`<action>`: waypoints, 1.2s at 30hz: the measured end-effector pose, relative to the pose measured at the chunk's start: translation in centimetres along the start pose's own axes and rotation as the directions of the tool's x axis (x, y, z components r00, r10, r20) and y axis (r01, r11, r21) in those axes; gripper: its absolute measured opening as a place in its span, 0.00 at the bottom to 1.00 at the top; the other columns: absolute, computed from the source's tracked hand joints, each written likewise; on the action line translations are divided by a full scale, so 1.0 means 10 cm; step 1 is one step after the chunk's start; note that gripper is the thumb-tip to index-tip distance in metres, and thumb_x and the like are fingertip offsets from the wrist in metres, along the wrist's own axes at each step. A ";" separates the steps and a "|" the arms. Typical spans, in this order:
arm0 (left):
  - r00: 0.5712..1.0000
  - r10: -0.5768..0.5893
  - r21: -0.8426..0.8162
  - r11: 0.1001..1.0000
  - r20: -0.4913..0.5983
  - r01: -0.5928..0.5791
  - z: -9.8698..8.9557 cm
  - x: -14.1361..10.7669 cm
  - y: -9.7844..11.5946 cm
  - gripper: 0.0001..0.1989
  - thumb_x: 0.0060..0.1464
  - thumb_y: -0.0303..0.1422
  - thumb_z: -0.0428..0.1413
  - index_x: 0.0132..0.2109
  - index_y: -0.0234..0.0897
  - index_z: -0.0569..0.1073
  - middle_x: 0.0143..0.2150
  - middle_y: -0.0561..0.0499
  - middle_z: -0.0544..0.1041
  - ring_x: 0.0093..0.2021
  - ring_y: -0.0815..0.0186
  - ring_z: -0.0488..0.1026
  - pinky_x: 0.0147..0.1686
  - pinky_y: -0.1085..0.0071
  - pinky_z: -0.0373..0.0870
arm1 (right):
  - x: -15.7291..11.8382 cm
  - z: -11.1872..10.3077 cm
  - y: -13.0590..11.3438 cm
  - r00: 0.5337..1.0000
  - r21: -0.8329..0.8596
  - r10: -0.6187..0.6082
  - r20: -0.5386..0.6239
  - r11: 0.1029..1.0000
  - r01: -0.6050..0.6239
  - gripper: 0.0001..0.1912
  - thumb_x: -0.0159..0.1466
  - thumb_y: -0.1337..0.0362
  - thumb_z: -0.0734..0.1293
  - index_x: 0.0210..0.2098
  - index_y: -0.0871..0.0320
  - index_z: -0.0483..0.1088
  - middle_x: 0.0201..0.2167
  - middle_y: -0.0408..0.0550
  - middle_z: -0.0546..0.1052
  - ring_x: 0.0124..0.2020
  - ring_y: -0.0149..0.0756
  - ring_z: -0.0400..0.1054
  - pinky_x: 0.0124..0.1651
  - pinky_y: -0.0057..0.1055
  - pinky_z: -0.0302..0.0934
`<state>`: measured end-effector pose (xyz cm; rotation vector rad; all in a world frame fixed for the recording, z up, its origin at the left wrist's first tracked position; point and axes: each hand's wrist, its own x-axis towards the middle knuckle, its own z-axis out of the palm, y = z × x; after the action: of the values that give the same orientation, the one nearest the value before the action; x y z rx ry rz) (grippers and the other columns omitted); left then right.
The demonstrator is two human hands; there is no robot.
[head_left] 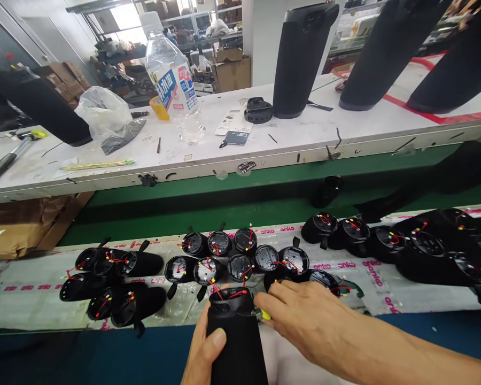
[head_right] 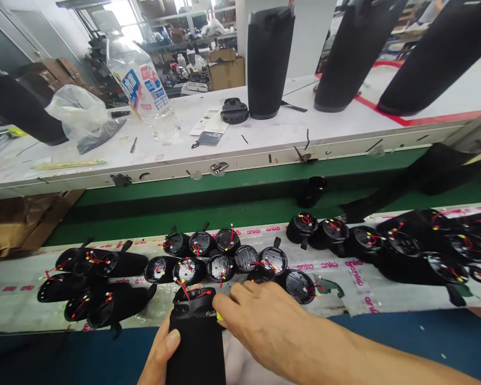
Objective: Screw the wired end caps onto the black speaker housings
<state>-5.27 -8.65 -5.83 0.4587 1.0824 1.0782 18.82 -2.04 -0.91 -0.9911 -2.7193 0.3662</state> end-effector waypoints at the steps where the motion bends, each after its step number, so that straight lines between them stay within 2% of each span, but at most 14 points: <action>1: 1.000 0.012 0.023 1.000 -0.004 -0.012 0.02 -0.01 0.02 0.37 0.54 0.53 0.68 0.67 0.41 0.77 0.63 0.39 0.83 0.70 0.34 0.73 0.70 0.44 0.68 | 0.02 -0.02 0.00 1.000 -0.014 -0.019 0.001 1.000 0.019 0.14 0.70 0.72 0.69 0.48 0.51 0.63 0.37 0.40 0.76 0.32 0.41 0.72 0.31 0.39 0.51; 6: 0.998 0.048 0.155 0.987 0.027 -0.051 0.15 -0.04 0.15 0.41 0.50 0.52 0.71 0.67 0.42 0.75 0.65 0.40 0.82 0.71 0.35 0.72 0.72 0.45 0.64 | 0.09 -0.09 -0.03 0.992 -0.085 -0.121 0.044 0.989 0.124 0.15 0.67 0.73 0.72 0.46 0.53 0.64 0.34 0.41 0.74 0.30 0.40 0.68 0.28 0.40 0.48; 12: 0.999 0.038 0.280 0.960 -0.022 -0.031 0.20 -0.08 0.25 0.43 0.49 0.54 0.71 0.67 0.42 0.74 0.64 0.41 0.83 0.72 0.36 0.71 0.71 0.46 0.65 | 0.12 -0.12 -0.01 0.977 -0.121 -0.185 0.109 0.973 0.198 0.16 0.64 0.75 0.71 0.47 0.55 0.66 0.35 0.42 0.74 0.30 0.40 0.68 0.27 0.41 0.48; 18: 0.996 0.071 0.365 0.930 -0.045 -0.050 0.21 -0.10 0.24 0.44 0.49 0.56 0.71 0.68 0.43 0.72 0.66 0.41 0.82 0.70 0.37 0.74 0.72 0.46 0.64 | 0.12 -0.14 0.00 0.968 -0.163 -0.211 0.135 0.959 0.232 0.15 0.62 0.76 0.71 0.46 0.56 0.68 0.34 0.43 0.73 0.29 0.41 0.65 0.26 0.42 0.42; 24: 0.989 0.067 0.440 0.898 -0.130 -0.003 0.22 -0.13 0.18 0.51 0.46 0.60 0.71 0.70 0.42 0.70 0.69 0.39 0.80 0.74 0.37 0.68 0.76 0.45 0.57 | -0.01 -0.09 0.00 0.952 -0.256 -0.232 0.201 0.925 0.279 0.16 0.57 0.74 0.72 0.43 0.54 0.70 0.36 0.46 0.71 0.32 0.42 0.63 0.26 0.43 0.37; 28: 0.985 0.064 0.439 0.899 -0.158 0.012 0.23 -0.12 0.19 0.49 0.47 0.59 0.71 0.70 0.42 0.70 0.69 0.40 0.80 0.74 0.37 0.69 0.75 0.46 0.59 | 0.05 -0.06 0.02 0.955 -0.239 -0.219 0.200 0.934 0.264 0.13 0.62 0.73 0.71 0.43 0.54 0.69 0.35 0.46 0.73 0.31 0.40 0.65 0.26 0.42 0.37; 31: 0.992 0.051 0.379 0.925 -0.117 -0.003 0.26 -0.12 0.22 0.44 0.50 0.57 0.70 0.68 0.42 0.73 0.64 0.41 0.83 0.69 0.37 0.74 0.71 0.49 0.66 | 0.13 -0.09 0.06 0.967 -0.051 -0.182 0.178 0.980 0.194 0.07 0.74 0.67 0.69 0.41 0.54 0.66 0.32 0.41 0.75 0.28 0.37 0.69 0.26 0.39 0.43; 33: 0.993 0.056 0.343 0.939 -0.100 -0.018 0.28 -0.11 0.23 0.42 0.50 0.56 0.69 0.67 0.42 0.74 0.63 0.42 0.84 0.68 0.38 0.76 0.69 0.50 0.67 | 0.16 -0.12 0.08 0.983 0.033 -0.122 0.139 0.992 0.118 0.09 0.78 0.61 0.68 0.41 0.53 0.65 0.31 0.39 0.77 0.27 0.36 0.71 0.27 0.38 0.48; 36: 0.995 0.062 0.338 0.941 -0.081 -0.031 0.30 -0.11 0.24 0.43 0.51 0.55 0.70 0.68 0.43 0.72 0.63 0.43 0.84 0.67 0.40 0.76 0.69 0.51 0.65 | 0.16 -0.14 0.07 0.992 -0.003 -0.103 0.074 0.995 0.104 0.11 0.78 0.60 0.69 0.40 0.53 0.64 0.31 0.39 0.77 0.26 0.37 0.71 0.28 0.39 0.48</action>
<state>-3.91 -8.01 -2.15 0.7160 1.3503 0.9638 18.45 -0.23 0.44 -0.8499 -2.8264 0.3830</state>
